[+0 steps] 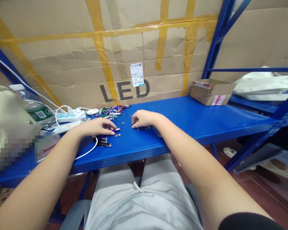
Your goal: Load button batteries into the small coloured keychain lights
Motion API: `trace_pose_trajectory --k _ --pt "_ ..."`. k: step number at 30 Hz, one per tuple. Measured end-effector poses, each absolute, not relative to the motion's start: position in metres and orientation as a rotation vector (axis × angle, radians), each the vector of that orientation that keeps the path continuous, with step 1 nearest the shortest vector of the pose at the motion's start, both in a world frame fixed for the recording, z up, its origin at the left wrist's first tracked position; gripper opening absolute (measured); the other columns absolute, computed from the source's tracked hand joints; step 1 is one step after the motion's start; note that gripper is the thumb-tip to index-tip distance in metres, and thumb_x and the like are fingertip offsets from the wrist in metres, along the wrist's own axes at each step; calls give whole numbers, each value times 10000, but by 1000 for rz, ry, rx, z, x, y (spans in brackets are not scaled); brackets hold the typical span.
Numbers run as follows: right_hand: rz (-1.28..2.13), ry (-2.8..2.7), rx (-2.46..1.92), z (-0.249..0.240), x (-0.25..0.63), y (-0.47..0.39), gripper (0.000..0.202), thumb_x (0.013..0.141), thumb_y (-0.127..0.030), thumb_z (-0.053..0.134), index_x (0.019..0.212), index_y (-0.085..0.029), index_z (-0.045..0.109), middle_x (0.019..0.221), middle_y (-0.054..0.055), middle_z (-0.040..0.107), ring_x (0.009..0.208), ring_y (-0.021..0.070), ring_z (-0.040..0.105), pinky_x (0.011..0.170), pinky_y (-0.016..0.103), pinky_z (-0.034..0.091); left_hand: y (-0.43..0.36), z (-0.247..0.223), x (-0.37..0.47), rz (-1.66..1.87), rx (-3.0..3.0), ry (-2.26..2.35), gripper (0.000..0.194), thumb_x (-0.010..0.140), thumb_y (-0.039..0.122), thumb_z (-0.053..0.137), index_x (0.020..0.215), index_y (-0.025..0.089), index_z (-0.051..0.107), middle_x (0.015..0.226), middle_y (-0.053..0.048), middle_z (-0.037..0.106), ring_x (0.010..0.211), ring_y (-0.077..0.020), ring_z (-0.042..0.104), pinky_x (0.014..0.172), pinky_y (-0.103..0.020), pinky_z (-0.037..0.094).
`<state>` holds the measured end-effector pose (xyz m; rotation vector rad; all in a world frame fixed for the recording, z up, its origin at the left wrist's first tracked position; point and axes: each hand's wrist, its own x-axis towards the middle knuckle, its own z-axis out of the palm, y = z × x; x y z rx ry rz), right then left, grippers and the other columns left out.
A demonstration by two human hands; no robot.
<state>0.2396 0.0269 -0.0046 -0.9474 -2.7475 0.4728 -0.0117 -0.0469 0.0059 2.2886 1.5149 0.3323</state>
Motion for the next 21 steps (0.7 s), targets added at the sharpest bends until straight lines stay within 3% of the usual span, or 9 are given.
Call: trace_pose_trajectory --k 6,11,21 --pt "469 -2736 -933 -6 234 23 135 748 -209 633 848 -177 717 789 35 687 647 132 585 580 246 418 -47 2 -8 516 2239 1599 298 747 440 653 929 211 709 883 -39 728 799 -208 661 717 -288 509" --pt "427 -2529 -644 -5 226 16 138 765 -197 608 872 -149 681 815 34 643 715 131 558 654 246 420 -43 -5 -2 801 2182 1484 305 719 410 680 901 175 611 851 -47 702 804 -207 658 792 -344 516" --pt "283 -2400 -304 -9 219 17 121 804 -243 613 869 -153 660 767 19 548 696 129 486 659 259 389 -44 -9 11 752 2392 1355 222 758 365 634 893 189 624 864 -37 705 830 -205 662 792 -331 506"
